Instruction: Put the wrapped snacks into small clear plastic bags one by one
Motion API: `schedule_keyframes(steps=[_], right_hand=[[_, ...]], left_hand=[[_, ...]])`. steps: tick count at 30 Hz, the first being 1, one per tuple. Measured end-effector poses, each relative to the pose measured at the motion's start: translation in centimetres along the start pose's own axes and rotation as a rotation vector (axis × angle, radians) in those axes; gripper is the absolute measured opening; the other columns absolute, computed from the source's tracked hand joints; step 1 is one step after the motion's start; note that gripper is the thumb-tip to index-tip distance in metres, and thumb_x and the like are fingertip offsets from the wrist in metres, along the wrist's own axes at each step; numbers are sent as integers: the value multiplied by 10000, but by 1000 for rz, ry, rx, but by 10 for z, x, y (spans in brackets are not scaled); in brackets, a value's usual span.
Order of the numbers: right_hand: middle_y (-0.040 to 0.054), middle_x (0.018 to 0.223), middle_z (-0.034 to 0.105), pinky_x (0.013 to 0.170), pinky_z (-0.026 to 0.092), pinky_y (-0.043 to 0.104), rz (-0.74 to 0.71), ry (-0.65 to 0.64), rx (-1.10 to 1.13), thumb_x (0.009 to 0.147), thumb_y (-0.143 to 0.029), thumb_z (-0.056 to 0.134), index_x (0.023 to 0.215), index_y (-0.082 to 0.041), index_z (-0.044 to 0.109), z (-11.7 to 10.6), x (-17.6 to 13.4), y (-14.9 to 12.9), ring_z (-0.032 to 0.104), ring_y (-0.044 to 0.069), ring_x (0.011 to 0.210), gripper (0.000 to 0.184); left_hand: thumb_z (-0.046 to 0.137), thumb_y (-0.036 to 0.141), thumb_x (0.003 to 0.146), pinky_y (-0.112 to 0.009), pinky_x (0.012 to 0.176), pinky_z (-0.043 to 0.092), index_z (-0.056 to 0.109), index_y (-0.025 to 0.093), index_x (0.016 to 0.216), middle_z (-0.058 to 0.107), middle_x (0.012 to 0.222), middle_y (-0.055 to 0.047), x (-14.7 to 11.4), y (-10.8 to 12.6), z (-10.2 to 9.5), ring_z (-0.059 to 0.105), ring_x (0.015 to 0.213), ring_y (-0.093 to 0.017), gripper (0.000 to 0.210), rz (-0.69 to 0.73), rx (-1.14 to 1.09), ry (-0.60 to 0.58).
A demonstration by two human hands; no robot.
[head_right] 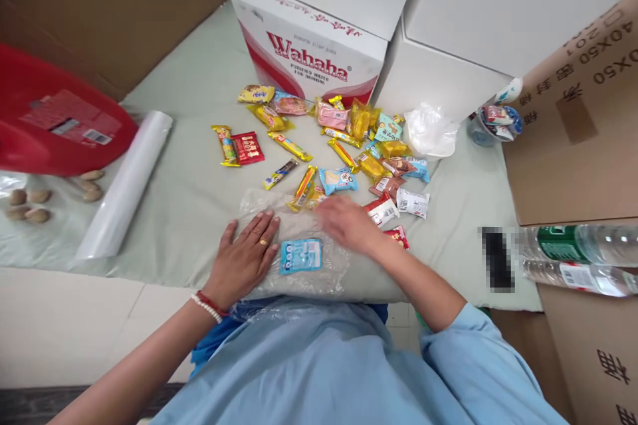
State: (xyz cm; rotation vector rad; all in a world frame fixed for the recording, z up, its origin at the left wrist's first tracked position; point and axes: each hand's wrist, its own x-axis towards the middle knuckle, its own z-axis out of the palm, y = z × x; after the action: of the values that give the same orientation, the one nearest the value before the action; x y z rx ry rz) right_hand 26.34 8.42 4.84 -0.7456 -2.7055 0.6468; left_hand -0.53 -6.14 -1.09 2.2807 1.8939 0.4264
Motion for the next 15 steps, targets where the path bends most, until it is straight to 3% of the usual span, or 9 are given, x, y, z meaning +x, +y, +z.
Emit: schedule_keyframes(steps=[3, 5, 7, 10, 12, 15], right_hand=[[143, 1258, 725, 1090, 469, 462, 391, 90, -336, 1025, -169, 439, 1290, -173, 736, -58, 33, 55, 595, 307, 1222, 398], [149, 1300, 712, 1070, 461, 425, 540, -27, -471, 979, -88, 432, 1261, -166, 759, -90, 57, 95, 578, 316, 1263, 439], [115, 1436, 656, 1066, 447, 377, 517, -254, -496, 939, -55, 480, 1300, -202, 750, -108, 78, 126, 560, 297, 1319, 475], [99, 1489, 622, 1032, 444, 355, 491, -472, -507, 876, -29, 563, 1376, -245, 705, -114, 100, 151, 548, 294, 1340, 562], [129, 1415, 660, 986, 447, 349, 533, -470, -512, 832, -20, 620, 1346, -230, 720, -110, 107, 154, 568, 304, 1294, 564], [154, 1253, 718, 928, 450, 334, 609, -357, -488, 806, -55, 691, 1153, -179, 794, -109, 114, 149, 611, 299, 1176, 382]], left_hand=[[357, 393, 1088, -628, 1284, 139, 302, 228, 1662, 391, 1676, -133, 0, -2, 0, 413, 1539, -324, 600, 22, 10, -11], [356, 400, 1088, -616, 1288, 138, 314, 239, 1659, 401, 1670, -128, 1, -1, -1, 422, 1534, -319, 595, 21, 15, -8], [363, 399, 1085, -603, 1293, 142, 322, 256, 1657, 414, 1665, -121, 1, 0, -1, 430, 1529, -311, 591, 15, 19, -8], [383, 390, 1079, -591, 1297, 152, 322, 273, 1657, 429, 1658, -113, 1, 0, -1, 436, 1527, -302, 592, 6, 23, -7], [394, 388, 1077, -589, 1298, 155, 326, 274, 1655, 437, 1655, -114, 1, 1, -1, 436, 1527, -302, 593, -1, 23, 2], [399, 392, 1078, -587, 1299, 154, 341, 264, 1650, 435, 1656, -118, 1, 1, -1, 431, 1530, -302, 589, -4, 23, 6]])
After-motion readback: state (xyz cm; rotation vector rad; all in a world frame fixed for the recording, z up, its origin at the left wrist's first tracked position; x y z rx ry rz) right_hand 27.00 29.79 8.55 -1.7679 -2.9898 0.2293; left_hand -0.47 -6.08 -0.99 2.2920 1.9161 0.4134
